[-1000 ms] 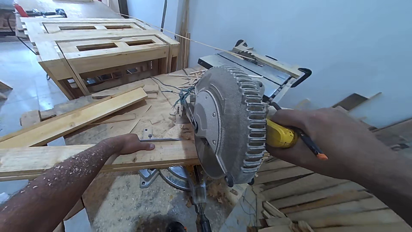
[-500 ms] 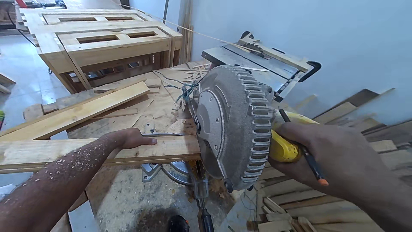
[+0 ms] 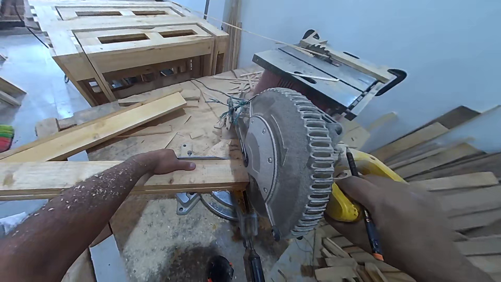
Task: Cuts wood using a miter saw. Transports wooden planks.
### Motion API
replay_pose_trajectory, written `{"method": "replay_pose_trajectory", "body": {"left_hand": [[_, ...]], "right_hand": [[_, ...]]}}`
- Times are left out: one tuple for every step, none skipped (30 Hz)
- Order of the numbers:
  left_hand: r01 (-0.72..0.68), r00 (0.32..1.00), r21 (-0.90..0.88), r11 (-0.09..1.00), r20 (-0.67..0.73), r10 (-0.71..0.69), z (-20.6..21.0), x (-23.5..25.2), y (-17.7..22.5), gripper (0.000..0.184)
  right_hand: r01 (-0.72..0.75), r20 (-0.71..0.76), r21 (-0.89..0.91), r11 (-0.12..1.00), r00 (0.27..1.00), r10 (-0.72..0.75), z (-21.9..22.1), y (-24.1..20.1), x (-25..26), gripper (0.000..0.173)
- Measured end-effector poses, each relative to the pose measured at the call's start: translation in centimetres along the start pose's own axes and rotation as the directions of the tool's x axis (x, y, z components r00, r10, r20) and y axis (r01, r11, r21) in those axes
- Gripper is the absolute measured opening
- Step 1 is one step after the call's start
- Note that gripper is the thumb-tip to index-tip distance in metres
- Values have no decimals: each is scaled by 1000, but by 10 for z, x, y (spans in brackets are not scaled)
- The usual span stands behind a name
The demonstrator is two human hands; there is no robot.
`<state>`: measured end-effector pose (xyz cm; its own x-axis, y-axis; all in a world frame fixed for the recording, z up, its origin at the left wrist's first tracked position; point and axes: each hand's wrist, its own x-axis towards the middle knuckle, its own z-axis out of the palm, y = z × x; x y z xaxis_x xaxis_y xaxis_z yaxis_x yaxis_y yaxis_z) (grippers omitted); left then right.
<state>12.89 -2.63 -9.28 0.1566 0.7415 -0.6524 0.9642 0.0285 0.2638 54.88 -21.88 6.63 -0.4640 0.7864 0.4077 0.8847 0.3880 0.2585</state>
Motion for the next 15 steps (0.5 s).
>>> {"method": "replay_pose_trajectory", "body": {"left_hand": [[-3,1000,4,1000,2,3,0,1,-1,95],[-7,1000,4,1000,4,7,0,1,-1,95],[-9,1000,8,1000,5,9,0,0,0,96],[-9,1000,12,1000,6,8,-1,0,0,96],[-8,1000,14,1000,8,7,-1,0,1,96],[-6,1000,14,1000,10,6,-2,-1,2,96],[-4,1000,16,1000,9,3,-2,0,1,96],[-2,1000,17,1000,8,2,-1,-1,1,96],[-1,1000,18,1000,10,0,-1,-2,2,96],[4,1000,14,1000,8,-4,-1,-2,3,95],[9,1000,4,1000,5,-9,-2,-2,3,95],[13,1000,-2,1000,3,-13,-3,-3,3,95],[13,1000,-6,1000,5,-13,-2,-3,4,95],[7,1000,-7,1000,6,-7,-2,-3,4,95],[2,1000,-7,1000,8,-2,-1,-4,4,95]], "right_hand": [[-1,-1,0,1000,1000,1,2,-1,-2,29],[-4,-4,0,1000,1000,4,3,-1,-3,30],[-6,-12,-2,1000,1000,6,5,-1,-4,30],[-9,-18,-1,1000,1000,9,5,-2,-5,31],[-8,-20,-1,1000,1000,8,6,-2,-5,32],[-3,-19,0,1000,1000,3,6,-1,-5,33],[7,-11,5,1000,1000,-7,6,0,-5,32],[14,12,14,1000,1000,-15,5,2,-4,31],[17,45,24,1000,999,-18,2,4,-2,31],[24,77,34,999,997,-26,-2,6,4,30],[29,104,38,999,994,-33,-8,10,11,29],[26,134,46,999,990,-32,-16,14,20,28],[9,174,59,998,985,-20,-26,20,29,28],[-11,224,66,998,974,-4,-36,28,40,28],[-29,271,88,996,963,4,-45,36,54,27]]}}
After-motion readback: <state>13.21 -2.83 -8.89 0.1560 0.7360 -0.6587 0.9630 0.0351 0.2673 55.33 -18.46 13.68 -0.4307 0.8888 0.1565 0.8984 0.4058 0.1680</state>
